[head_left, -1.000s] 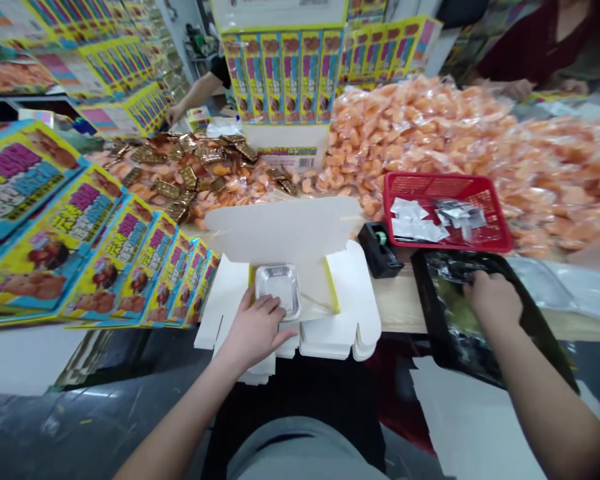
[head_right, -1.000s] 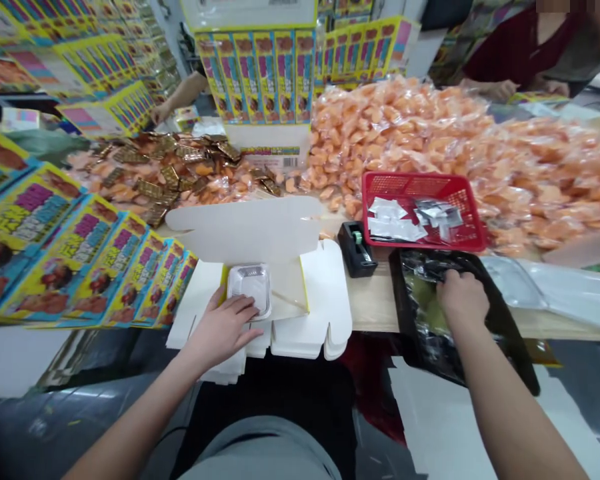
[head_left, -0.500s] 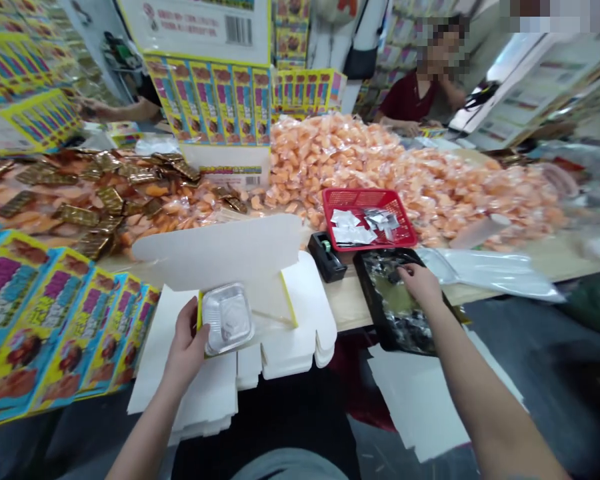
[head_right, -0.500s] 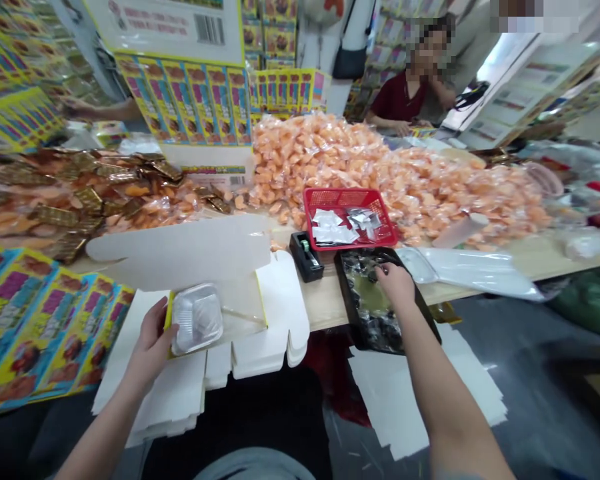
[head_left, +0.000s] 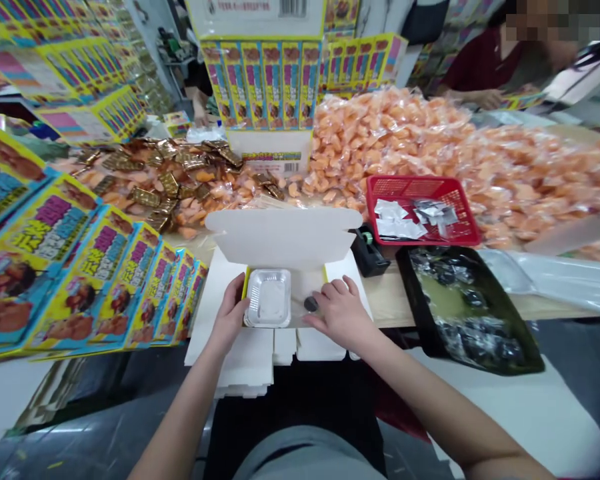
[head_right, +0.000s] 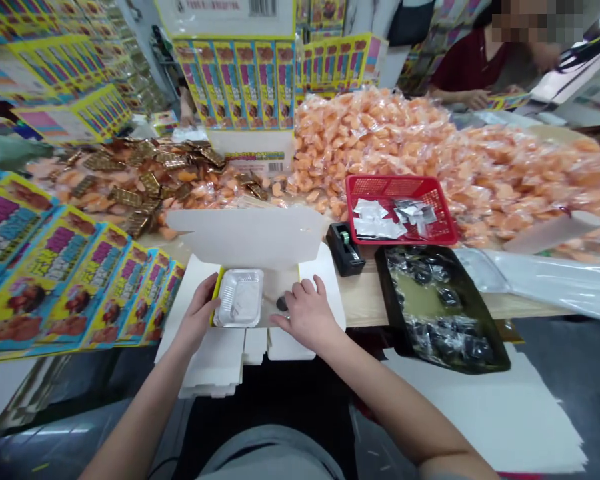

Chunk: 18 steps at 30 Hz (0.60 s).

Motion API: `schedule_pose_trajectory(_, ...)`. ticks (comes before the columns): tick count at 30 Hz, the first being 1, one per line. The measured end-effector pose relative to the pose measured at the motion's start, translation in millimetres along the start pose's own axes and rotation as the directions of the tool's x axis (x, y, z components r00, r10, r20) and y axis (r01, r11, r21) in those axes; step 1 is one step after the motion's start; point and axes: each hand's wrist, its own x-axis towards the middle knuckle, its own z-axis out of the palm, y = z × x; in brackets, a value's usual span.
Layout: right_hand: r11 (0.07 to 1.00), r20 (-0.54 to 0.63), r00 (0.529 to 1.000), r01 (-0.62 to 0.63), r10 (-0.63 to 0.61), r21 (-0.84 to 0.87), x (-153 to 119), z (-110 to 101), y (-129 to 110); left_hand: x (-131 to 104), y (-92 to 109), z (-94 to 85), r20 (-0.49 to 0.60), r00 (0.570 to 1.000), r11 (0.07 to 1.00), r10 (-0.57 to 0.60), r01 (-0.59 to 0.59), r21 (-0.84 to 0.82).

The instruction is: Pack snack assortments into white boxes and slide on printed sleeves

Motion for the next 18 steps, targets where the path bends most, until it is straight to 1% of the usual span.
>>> schedule_pose_trajectory(2, 0.998, 0.007, 0.999, 0.035, -0.036, 0.044, -9.6, 0.0, 1.6, -0.8, -1.9, 1.3, -0.016, 1.000, 1.000, 0.011, -0.011, 0.016)
schedule_pose_trajectory(4, 0.993, 0.043, 0.996, 0.069, -0.073, 0.095, -18.1, -0.8, -1.0, -1.6, -3.4, 2.0, -0.030, 0.999, 0.999, 0.018, -0.017, 0.042)
schedule_pose_trajectory(6, 0.985, 0.085, 0.992, 0.085, -0.098, 0.150, -23.2, -1.5, -3.3, -2.6, -4.7, 1.3, -0.033, 0.999, 0.998, 0.019, -0.016, 0.068)
schedule_pose_trajectory(7, 0.981, 0.085, 0.991, 0.083, -0.099, 0.176, -24.4, -2.4, -1.8, -3.1, -5.4, 0.4, -0.035, 0.999, 0.997, 0.017, -0.014, 0.082)
schedule_pose_trajectory(9, 0.977, 0.019, 0.998, 0.048, -0.054, 0.209, -25.3, -6.9, 11.2, -4.1, -6.6, -2.0, -0.054, 0.999, 0.993, 0.006, 0.000, 0.116)
schedule_pose_trajectory(10, 0.978, -0.038, 0.999, 0.014, -0.006, 0.210, -25.6, -11.1, 23.8, -4.9, -6.7, -3.3, -0.071, 0.997, 0.991, -0.006, 0.015, 0.132)
schedule_pose_trajectory(11, 0.979, -0.099, 0.993, -0.042, 0.063, 0.199, -26.1, -16.8, 40.7, -6.3, -6.3, -4.6, -0.104, 0.995, 0.989, -0.013, 0.028, 0.143)
schedule_pose_trajectory(12, 0.977, -0.150, 0.977, -0.122, 0.149, 0.174, -26.6, -23.9, 61.6, -8.4, -5.2, -5.8, -0.146, 0.989, 0.988, -0.009, 0.032, 0.154)
schedule_pose_trajectory(13, 0.964, -0.172, 0.952, -0.233, 0.253, 0.130, -27.0, -32.3, 86.0, -11.2, -3.1, -7.0, -0.192, 0.981, 0.984, 0.017, 0.017, 0.175)
schedule_pose_trajectory(14, 0.931, -0.167, 0.916, -0.357, 0.364, 0.072, -27.0, -41.3, 113.2, -14.7, -0.2, -8.1, -0.234, 0.970, 0.976, 0.071, -0.019, 0.215)
schedule_pose_trajectory(15, 0.878, -0.147, 0.868, -0.479, 0.475, 0.009, -26.0, -50.5, 142.2, -18.5, 3.4, -8.9, -0.258, 0.954, 0.954, 0.151, -0.072, 0.290)
schedule_pose_trajectory(16, 0.806, -0.115, 0.806, -0.589, 0.580, -0.063, -23.9, -59.0, 172.1, -22.3, 7.7, -9.1, -0.258, 0.933, 0.909, 0.251, -0.136, 0.393)
schedule_pose_trajectory(17, 0.744, -0.090, 0.752, -0.659, 0.653, -0.110, -20.4, -66.3, 201.8, -25.7, 12.3, -8.4, -0.227, 0.907, 0.840, 0.356, -0.204, 0.503)
schedule_pose_trajectory(18, 0.694, -0.065, 0.706, -0.706, 0.705, -0.143, -15.5, -71.5, 230.1, -28.5, 17.1, -6.3, -0.165, 0.877, 0.751, 0.452, -0.273, 0.602)
